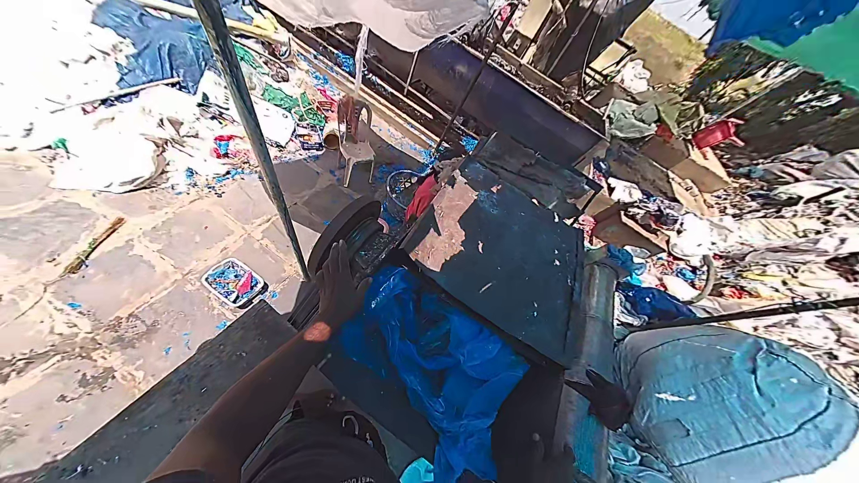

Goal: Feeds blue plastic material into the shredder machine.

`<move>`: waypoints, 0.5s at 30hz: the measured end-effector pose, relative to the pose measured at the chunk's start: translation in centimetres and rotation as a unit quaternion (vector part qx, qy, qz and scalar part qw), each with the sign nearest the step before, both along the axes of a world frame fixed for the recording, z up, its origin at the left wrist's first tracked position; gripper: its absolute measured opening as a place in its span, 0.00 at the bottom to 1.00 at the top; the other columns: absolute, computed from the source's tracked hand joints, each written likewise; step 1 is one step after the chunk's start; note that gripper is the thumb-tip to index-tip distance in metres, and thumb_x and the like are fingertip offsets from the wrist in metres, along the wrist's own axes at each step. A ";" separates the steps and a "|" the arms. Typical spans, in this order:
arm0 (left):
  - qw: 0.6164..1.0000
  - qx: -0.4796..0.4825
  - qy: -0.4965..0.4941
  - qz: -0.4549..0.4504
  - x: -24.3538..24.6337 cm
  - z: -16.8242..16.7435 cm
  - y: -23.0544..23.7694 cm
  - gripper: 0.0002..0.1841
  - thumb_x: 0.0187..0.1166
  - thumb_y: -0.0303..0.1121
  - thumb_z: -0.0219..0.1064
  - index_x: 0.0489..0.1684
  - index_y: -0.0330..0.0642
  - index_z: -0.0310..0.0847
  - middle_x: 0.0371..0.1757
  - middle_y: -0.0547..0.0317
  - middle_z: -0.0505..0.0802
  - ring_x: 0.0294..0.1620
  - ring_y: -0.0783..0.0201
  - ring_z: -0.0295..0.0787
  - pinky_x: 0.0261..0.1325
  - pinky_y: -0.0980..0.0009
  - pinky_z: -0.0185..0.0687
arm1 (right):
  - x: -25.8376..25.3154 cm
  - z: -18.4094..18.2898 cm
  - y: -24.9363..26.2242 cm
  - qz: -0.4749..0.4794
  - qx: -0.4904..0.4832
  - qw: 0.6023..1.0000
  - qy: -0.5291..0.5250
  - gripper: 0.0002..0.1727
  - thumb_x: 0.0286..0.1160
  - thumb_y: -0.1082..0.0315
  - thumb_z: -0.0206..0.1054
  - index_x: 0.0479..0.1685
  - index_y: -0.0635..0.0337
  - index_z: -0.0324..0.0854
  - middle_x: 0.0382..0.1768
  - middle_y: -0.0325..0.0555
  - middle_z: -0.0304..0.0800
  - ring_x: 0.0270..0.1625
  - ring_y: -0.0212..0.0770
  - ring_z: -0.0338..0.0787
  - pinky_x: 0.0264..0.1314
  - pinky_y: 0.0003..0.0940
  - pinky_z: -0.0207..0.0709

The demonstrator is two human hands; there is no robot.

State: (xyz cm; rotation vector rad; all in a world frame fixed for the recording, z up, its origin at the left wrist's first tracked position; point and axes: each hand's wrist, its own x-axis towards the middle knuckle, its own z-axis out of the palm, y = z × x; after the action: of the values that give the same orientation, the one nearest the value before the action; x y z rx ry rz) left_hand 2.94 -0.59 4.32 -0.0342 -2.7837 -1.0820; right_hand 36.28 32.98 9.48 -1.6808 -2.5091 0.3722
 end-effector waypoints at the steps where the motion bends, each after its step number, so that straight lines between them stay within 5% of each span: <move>1: 1.000 -0.001 -0.007 -0.007 0.0 -0.2 0.0 0.56 0.73 0.53 0.73 0.98 0.44 0.36 0.97 0.47 0.51 0.90 0.40 0.59 0.80 0.34 0.60 | 0.1 -0.3 0.1 0.014 0.011 1.000 -0.004 0.41 0.90 0.47 0.51 0.94 0.63 0.48 0.82 0.67 0.72 0.82 0.65 0.75 0.81 0.64 0.66; 3: 0.999 -0.004 -0.029 -0.015 0.1 -0.2 0.0 0.56 0.73 0.50 0.75 0.98 0.45 0.35 0.97 0.45 0.49 0.90 0.37 0.59 0.78 0.32 0.61 | 1.2 -2.1 1.1 0.079 0.063 0.994 -0.049 0.44 0.87 0.43 0.50 0.94 0.63 0.46 0.88 0.63 0.64 0.82 0.63 0.76 0.78 0.63 0.72; 5: 0.999 -0.007 -0.046 -0.018 -0.1 0.1 0.0 0.55 0.73 0.50 0.75 0.98 0.48 0.37 0.97 0.44 0.47 0.90 0.36 0.57 0.78 0.32 0.61 | 1.5 -2.2 1.0 0.143 0.053 0.985 -0.082 0.47 0.85 0.41 0.51 0.96 0.61 0.42 0.94 0.63 0.45 0.86 0.67 0.68 0.78 0.67 0.70; 7: 0.999 -0.011 -0.045 -0.026 -0.1 -0.2 0.0 0.53 0.73 0.47 0.75 0.98 0.49 0.40 0.97 0.45 0.48 0.90 0.36 0.56 0.79 0.33 0.60 | 0.9 -1.6 0.9 0.189 0.081 0.975 -0.090 0.49 0.79 0.44 0.64 0.97 0.56 0.47 0.95 0.66 0.38 0.85 0.75 0.66 0.69 0.73 0.74; 9: 0.999 -0.024 -0.035 -0.034 0.0 -0.5 -0.1 0.50 0.73 0.46 0.74 0.97 0.51 0.45 0.97 0.46 0.49 0.90 0.37 0.57 0.80 0.33 0.60 | 0.7 -1.8 0.9 0.218 0.113 0.963 -0.110 0.49 0.75 0.42 0.66 0.96 0.49 0.51 0.96 0.63 0.38 0.88 0.73 0.63 0.68 0.75 0.74; 13: 0.995 -0.053 -0.002 -0.088 -0.3 -0.1 0.5 0.34 0.75 0.46 0.74 0.82 0.46 0.73 0.93 0.44 0.60 0.89 0.36 0.58 0.79 0.30 0.60 | 0.9 -2.6 1.9 0.259 0.109 0.949 -0.143 0.41 0.76 0.41 0.67 0.91 0.40 0.64 0.94 0.60 0.48 0.90 0.69 0.59 0.70 0.79 0.69; 15: 0.989 -0.033 0.045 -0.136 -0.3 1.1 1.4 0.33 0.79 0.50 0.67 0.81 0.43 0.72 0.91 0.40 0.65 0.89 0.35 0.59 0.79 0.29 0.59 | 1.0 -3.0 2.7 0.280 0.113 0.946 -0.121 0.42 0.77 0.39 0.63 0.93 0.38 0.60 0.95 0.60 0.46 0.92 0.71 0.54 0.73 0.81 0.65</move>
State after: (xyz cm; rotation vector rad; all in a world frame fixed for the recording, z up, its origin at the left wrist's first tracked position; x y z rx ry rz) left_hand 2.60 0.82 5.45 -0.4698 -2.7883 -1.0141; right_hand 37.29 35.73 6.48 -0.9586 -3.0420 -0.0978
